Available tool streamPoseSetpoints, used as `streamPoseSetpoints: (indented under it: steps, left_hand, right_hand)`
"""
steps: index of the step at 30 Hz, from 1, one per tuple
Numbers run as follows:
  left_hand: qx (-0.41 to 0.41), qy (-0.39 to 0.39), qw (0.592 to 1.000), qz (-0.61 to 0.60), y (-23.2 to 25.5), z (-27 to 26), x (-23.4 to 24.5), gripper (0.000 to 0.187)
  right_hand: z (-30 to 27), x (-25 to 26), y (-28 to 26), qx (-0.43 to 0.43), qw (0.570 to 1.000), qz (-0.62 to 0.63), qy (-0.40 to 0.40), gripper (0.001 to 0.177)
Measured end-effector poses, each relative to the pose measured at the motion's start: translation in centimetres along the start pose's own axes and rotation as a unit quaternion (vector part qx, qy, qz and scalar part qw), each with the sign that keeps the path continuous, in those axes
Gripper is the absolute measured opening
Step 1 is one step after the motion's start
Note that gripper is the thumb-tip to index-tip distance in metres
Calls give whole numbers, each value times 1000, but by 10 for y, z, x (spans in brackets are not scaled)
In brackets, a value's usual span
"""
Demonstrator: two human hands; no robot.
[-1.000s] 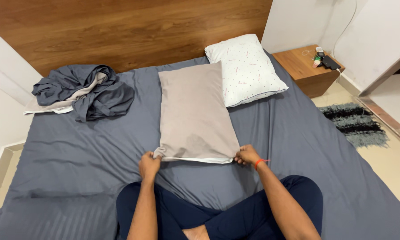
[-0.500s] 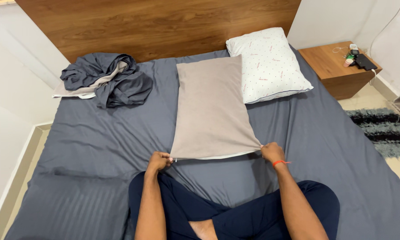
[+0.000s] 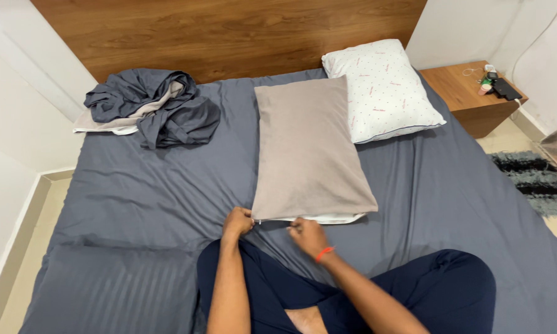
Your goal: The person sits on a bed and places a pillow into a pillowcase. They align the pillow with the case, insert it, and smooth the fabric to fit properly.
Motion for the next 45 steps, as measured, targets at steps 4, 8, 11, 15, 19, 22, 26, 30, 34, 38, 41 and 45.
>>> streamPoseSetpoints:
  steps: [4, 8, 11, 15, 19, 22, 26, 30, 34, 38, 41, 45]
  left_hand:
    - [31, 61, 997, -30, -11, 4, 1, 18]
    - [6, 58, 995, -82, -28, 25, -19, 12]
    - [-50, 112, 991, -48, -21, 28, -23, 30]
    - [-4, 22, 999, -42, 7, 12, -15, 35]
    - [7, 31, 999, -25, 14, 4, -9, 27]
    - [-42, 52, 997, -45, 6, 15, -19, 24]
    - [-47, 53, 996, -51, -7, 29, -30, 20]
    - [22, -66, 993, -92, -12, 28, -34, 20]
    - [33, -84, 992, -86, -9, 25, -31, 26]
    - [25, -37, 998, -49, -6, 17, -17, 25]
    - [41, -8, 999, -26, 1, 10, -4, 23]
    - [68, 7, 998, -14, 7, 1, 2, 24]
  right_hand:
    - [-4, -60, -42, 0, 998, 15, 55, 29]
    - [5, -78, -45, -65, 994, 32, 83, 29]
    - [5, -76, -43, -89, 993, 26, 76, 26]
    - [-6, -71, -50, -75, 994, 21, 76, 24]
    - [-2, -75, -53, -61, 990, 39, 123, 24]
    - [1, -78, -51, -16, 989, 32, 143, 17]
    - [3, -75, -50, 28, 982, 113, 145, 11]
    - [0, -70, -54, 40, 978, 141, 145, 9]
    - [-3, -70, -62, 42, 972, 161, 168, 8]
    - [-7, -79, -68, -5, 986, 97, 138, 11]
    - [-6, -78, -73, 45, 985, 66, 151, 13]
    - [-7, -74, -67, 80, 984, 39, 153, 12]
Point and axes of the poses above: each hand's wrist, its own z-axis towards the middle knuckle, its own x-axis out of the back of the hand, y = z × x, the point moved 4 cm from there along z, towards the middle knuckle, and after that the axes turned 6 degrees about y, right-handed, at the moved point
